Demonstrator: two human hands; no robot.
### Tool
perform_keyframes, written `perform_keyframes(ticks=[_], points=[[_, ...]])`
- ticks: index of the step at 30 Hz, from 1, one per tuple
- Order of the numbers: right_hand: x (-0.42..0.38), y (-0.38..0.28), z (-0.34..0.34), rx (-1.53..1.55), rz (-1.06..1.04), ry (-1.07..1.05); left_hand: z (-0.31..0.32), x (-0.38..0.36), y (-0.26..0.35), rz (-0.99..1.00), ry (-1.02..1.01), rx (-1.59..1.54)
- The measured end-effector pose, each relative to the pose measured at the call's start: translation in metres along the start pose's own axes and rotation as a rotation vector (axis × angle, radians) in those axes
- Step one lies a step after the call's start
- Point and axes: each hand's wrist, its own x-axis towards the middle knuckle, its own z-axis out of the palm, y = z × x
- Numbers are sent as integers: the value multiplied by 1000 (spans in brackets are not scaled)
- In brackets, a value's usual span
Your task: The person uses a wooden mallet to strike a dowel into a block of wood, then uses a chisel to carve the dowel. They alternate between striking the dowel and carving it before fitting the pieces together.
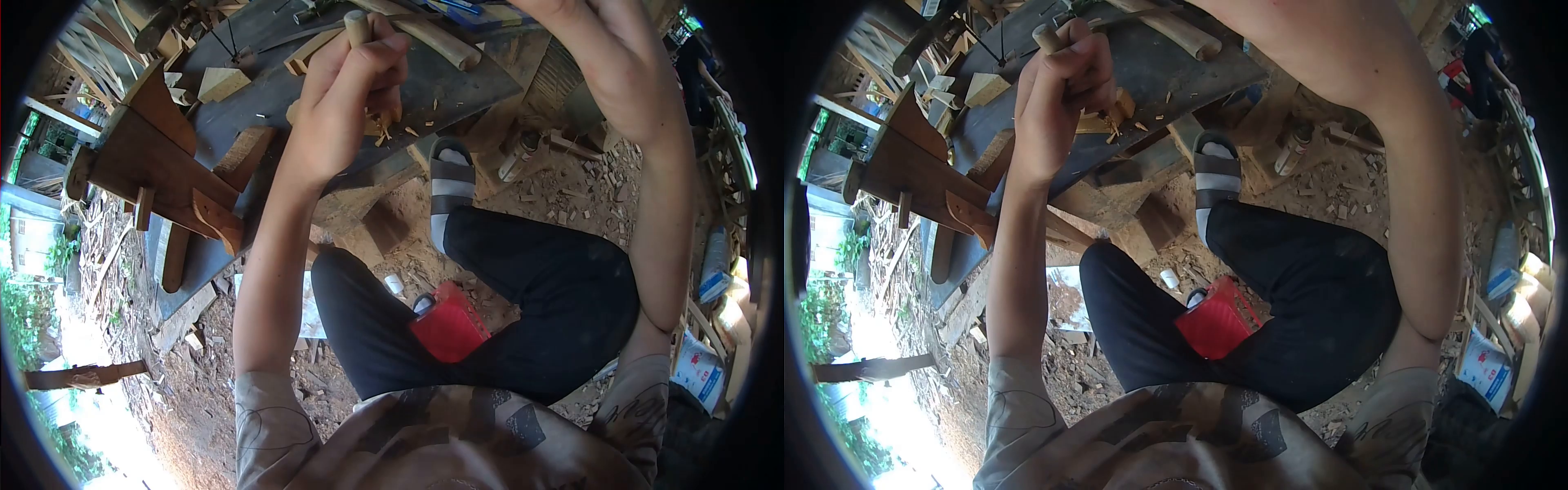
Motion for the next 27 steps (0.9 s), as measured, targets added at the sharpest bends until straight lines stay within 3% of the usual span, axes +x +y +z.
perform_keyframes(ticks=[8, 14, 20, 24, 27], points=[[1, 16, -7, 247, 86, 67, 4, -3, 2, -26, 30, 65], [7, -8, -15, 277, 155, -8, 4, -2, -1, 25, -4, 93], [2, -13, -4, 71, 66, 130, 3, 1, -3, -3, -5, 163], [2, -1, -17, 99, -10, 358, 4, 1, 0, -5, -15, 203], [0, 24, -30, 291, -141, 293, 7, 1, 0, -6, -5, 188]])
